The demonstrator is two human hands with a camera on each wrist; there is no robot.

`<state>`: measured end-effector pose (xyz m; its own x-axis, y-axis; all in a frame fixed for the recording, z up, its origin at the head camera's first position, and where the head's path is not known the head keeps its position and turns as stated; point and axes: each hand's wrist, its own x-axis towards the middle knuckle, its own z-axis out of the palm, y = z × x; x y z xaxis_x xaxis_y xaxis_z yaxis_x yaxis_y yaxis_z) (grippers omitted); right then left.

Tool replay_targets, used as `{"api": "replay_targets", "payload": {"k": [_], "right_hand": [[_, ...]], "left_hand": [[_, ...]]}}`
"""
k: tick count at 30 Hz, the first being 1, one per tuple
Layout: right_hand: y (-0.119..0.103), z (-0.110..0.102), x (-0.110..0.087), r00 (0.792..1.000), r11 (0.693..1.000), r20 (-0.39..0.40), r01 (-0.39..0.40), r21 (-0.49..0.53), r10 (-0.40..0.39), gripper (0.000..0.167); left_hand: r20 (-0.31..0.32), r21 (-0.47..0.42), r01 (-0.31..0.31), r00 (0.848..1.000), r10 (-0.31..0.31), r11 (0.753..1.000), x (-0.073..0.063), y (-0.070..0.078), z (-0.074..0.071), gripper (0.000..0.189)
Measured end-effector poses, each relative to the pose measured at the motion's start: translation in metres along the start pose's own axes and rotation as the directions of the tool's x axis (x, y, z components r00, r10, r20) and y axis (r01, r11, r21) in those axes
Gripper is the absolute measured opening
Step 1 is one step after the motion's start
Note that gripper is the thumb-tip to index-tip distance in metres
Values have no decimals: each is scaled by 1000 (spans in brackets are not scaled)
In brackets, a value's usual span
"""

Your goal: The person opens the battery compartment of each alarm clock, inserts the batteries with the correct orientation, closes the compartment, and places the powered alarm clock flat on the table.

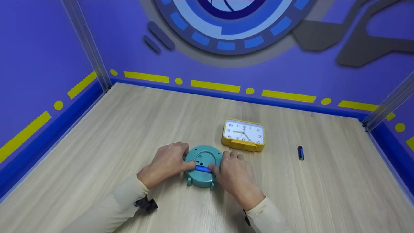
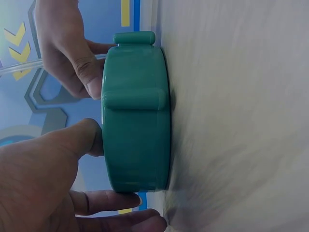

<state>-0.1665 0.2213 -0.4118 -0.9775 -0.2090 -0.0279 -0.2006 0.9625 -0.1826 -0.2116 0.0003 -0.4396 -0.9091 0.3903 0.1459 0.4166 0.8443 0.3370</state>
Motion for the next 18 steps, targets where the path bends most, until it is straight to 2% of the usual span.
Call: {"api": "replay_targets", "payload": {"k": [3, 6, 18], "right_hand": [[0, 1, 2, 998, 999, 59, -37, -21, 39, 64], [1, 2, 4, 995, 998, 85, -47, -38, 50, 69], [3, 3, 8, 987, 996, 139, -88, 13, 85, 72]], "left_hand": [[2, -5, 4, 1000, -4, 1000, 0, 0, 0, 33], [5, -7, 8, 1000, -8, 1000, 0, 0, 0, 33], [1, 5, -1, 1000, 1, 1000, 0, 0, 1, 32]]}}
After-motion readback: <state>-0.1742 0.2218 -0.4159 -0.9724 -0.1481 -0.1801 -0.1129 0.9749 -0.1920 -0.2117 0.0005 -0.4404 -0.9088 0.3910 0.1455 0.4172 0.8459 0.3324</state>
